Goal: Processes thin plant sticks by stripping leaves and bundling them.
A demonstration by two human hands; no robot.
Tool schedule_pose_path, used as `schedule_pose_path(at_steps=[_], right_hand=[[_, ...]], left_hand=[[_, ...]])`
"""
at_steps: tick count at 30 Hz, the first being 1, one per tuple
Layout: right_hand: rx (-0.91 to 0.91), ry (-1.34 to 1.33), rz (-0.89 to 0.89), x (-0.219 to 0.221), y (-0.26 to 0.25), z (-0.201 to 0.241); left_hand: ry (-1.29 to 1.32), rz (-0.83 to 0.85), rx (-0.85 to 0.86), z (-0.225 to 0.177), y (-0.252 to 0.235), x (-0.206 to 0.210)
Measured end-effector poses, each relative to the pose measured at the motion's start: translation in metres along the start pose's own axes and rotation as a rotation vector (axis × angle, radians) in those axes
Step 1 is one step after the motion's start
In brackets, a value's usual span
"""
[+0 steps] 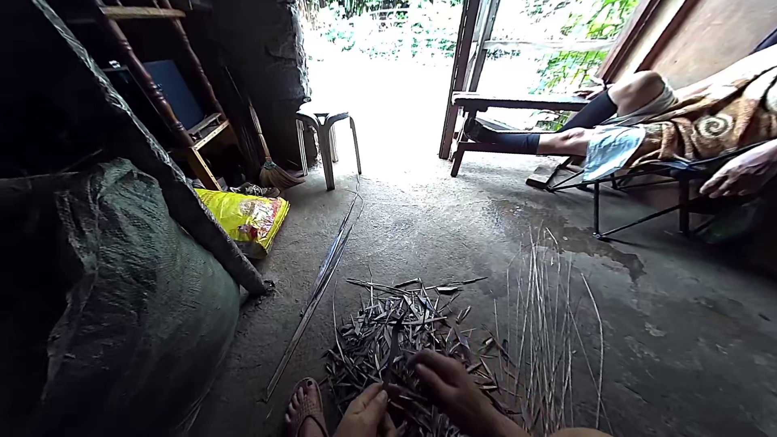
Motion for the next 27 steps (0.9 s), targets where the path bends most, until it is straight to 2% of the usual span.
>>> schedule_pose_path(at_steps=[2, 7, 15, 21, 27], right_hand=[[-0.012, 0.165, 0.075, 0.014, 0.004, 0.002], [0.113, 0.241, 0.109, 0.022, 0.0, -0.011], [-0.025, 0.279, -0.102, 0.003, -0.005, -0.01], [-0.003, 0.175, -0.016, -0.003, -0.012, -0.015], [0.018, 0.048, 0.223, 0.012, -0.005, -0.008]], left_hand=[[-0.043, -0.021, 0.02, 0.0, -0.003, 0.0], [-0.119, -0.059, 0.067, 0.002, -0.009, 0.006], [-0.038, -0.003, 0.052, -0.003, -0.011, 0.015], [-0.016, 0.018, 0.035, -0.002, -0.007, 0.015], [0.022, 0.028, 0.013, -0.007, -0.003, 0.011]])
Point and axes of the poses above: each hand's wrist, its own y-axis away from the middle knuckle, its own x-axis out of the palm, z = x × y, the point moved 10 cm from there along -y, towards the middle knuckle, and after that the axes turned 3 degrees about x, right-handed, at the moved point
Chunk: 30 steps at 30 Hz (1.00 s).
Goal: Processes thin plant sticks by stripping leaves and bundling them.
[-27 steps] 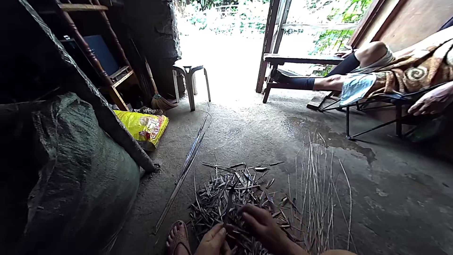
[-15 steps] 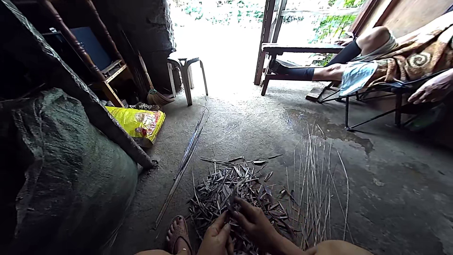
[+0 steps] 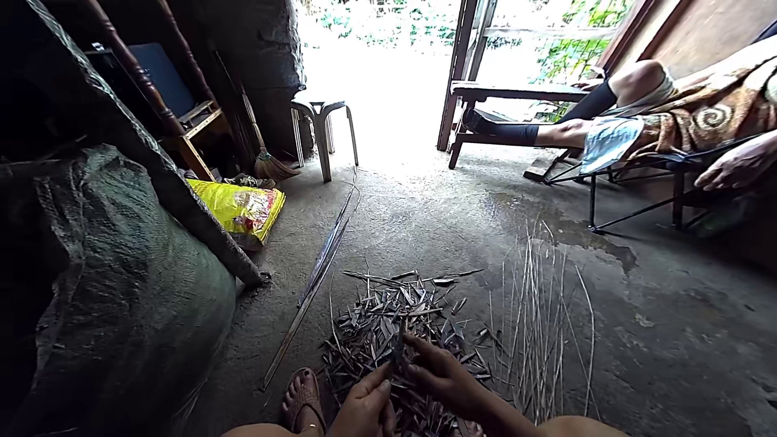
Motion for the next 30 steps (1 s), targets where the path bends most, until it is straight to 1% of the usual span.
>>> schedule_pose_path(at_steps=[4, 7, 9, 11, 14, 16, 19, 21, 23, 25, 28, 30], right_hand=[[-0.016, 0.03, 0.035, 0.002, 0.001, 0.003], [-0.031, -0.026, 0.026, 0.0, 0.002, 0.004], [-0.004, -0.138, 0.035, 0.002, 0.002, 0.005], [0.062, -0.309, 0.035, 0.006, 0.005, 0.005], [0.157, -0.545, 0.022, 0.016, 0.009, 0.002], [0.184, -0.644, 0.027, 0.027, 0.01, 0.0], [0.172, -0.722, -0.038, 0.032, 0.009, -0.001], [0.119, -0.7, -0.089, 0.029, 0.008, 0.0], [0.06, -0.589, -0.142, 0.023, 0.007, 0.004], [-0.04, -0.447, -0.186, 0.018, 0.008, 0.01], [-0.147, -0.276, -0.223, 0.014, 0.009, 0.013], [-0.24, -0.051, -0.255, 0.009, 0.012, 0.017]], left_hand=[[0.009, 0.004, -0.019, 0.001, -0.001, 0.0], [0.049, -0.036, 0.002, 0.002, -0.006, -0.004], [0.08, -0.083, -0.004, 0.002, -0.01, -0.008], [0.107, -0.144, -0.008, 0.001, -0.012, -0.01], [0.095, -0.212, 0.045, -0.005, -0.013, -0.012], [-0.009, -0.24, 0.119, -0.011, -0.015, -0.012], [-0.173, -0.271, 0.223, -0.017, -0.021, -0.014], [-0.236, -0.285, 0.27, -0.02, -0.024, -0.016], [-0.281, -0.291, 0.281, -0.024, -0.026, -0.016], [-0.291, -0.293, 0.284, -0.027, -0.026, -0.014], [-0.146, -0.264, 0.223, -0.024, -0.026, -0.009], [0.007, -0.236, 0.149, -0.022, -0.023, -0.006]])
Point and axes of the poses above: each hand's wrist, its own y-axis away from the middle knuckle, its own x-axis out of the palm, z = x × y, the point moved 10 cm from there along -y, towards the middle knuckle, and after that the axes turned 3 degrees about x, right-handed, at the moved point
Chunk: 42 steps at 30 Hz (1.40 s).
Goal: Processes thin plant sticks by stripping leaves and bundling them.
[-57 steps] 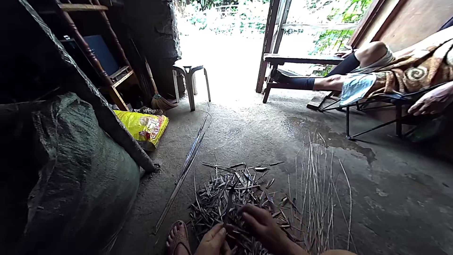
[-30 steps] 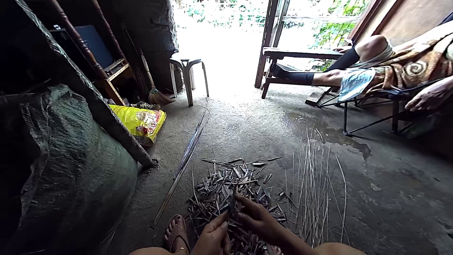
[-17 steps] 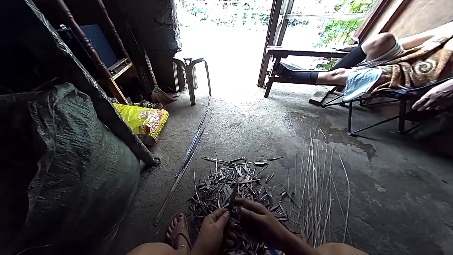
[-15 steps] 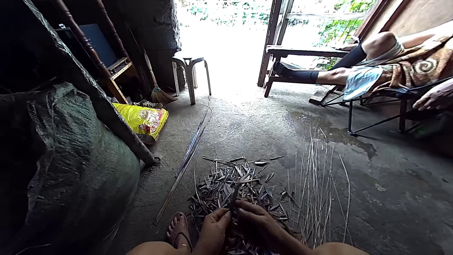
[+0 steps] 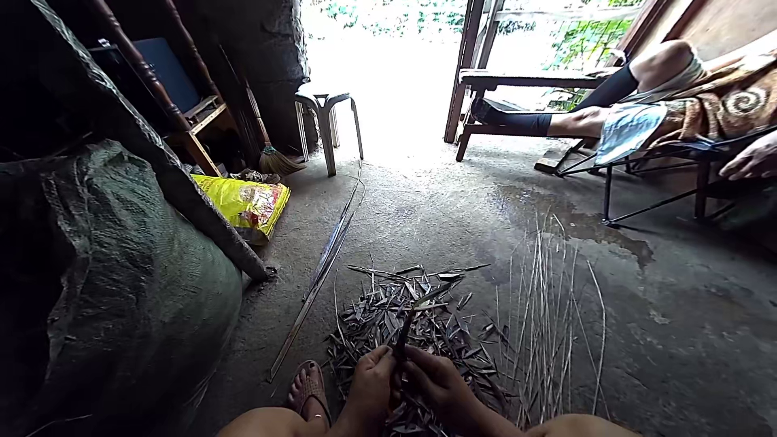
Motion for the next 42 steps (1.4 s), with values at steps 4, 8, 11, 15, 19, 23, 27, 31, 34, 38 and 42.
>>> schedule_pose_path(at_steps=[4, 8, 11, 15, 19, 23, 27, 31, 34, 38, 42], right_hand=[[-0.161, 0.376, -0.022, -0.007, 0.005, 0.017], [-0.221, 0.572, -0.179, -0.01, 0.008, 0.02], [-0.165, 0.58, -0.256, -0.015, 0.007, 0.014], [-0.021, 0.369, -0.243, -0.029, -0.003, -0.003], [0.185, 0.08, -0.252, -0.042, -0.01, -0.021], [0.292, -0.11, -0.321, -0.057, -0.015, -0.04], [0.358, -0.267, -0.391, -0.068, -0.018, -0.047], [0.438, -0.368, -0.486, -0.087, -0.021, -0.057], [0.482, -0.331, -0.525, -0.103, -0.022, -0.061], [0.487, -0.356, -0.388, -0.082, -0.017, -0.045], [0.326, -0.337, -0.197, -0.05, -0.009, -0.019]], left_hand=[[0.128, 0.085, -0.098, 0.006, 0.002, 0.008], [0.13, 0.121, -0.121, 0.011, 0.002, 0.011], [0.135, 0.142, -0.124, 0.013, 0.003, 0.012], [0.091, 0.164, -0.1, 0.013, 0.006, 0.014], [0.016, 0.198, -0.076, 0.015, 0.008, 0.014], [-0.026, 0.201, -0.068, 0.018, 0.01, 0.013], [-0.042, 0.211, -0.05, 0.018, 0.014, 0.013], [-0.047, 0.224, -0.056, 0.019, 0.017, 0.013], [-0.033, 0.202, -0.066, 0.02, 0.018, 0.011], [-0.024, 0.172, -0.064, 0.019, 0.013, 0.006], [-0.009, 0.153, -0.052, 0.018, 0.01, 0.004]])
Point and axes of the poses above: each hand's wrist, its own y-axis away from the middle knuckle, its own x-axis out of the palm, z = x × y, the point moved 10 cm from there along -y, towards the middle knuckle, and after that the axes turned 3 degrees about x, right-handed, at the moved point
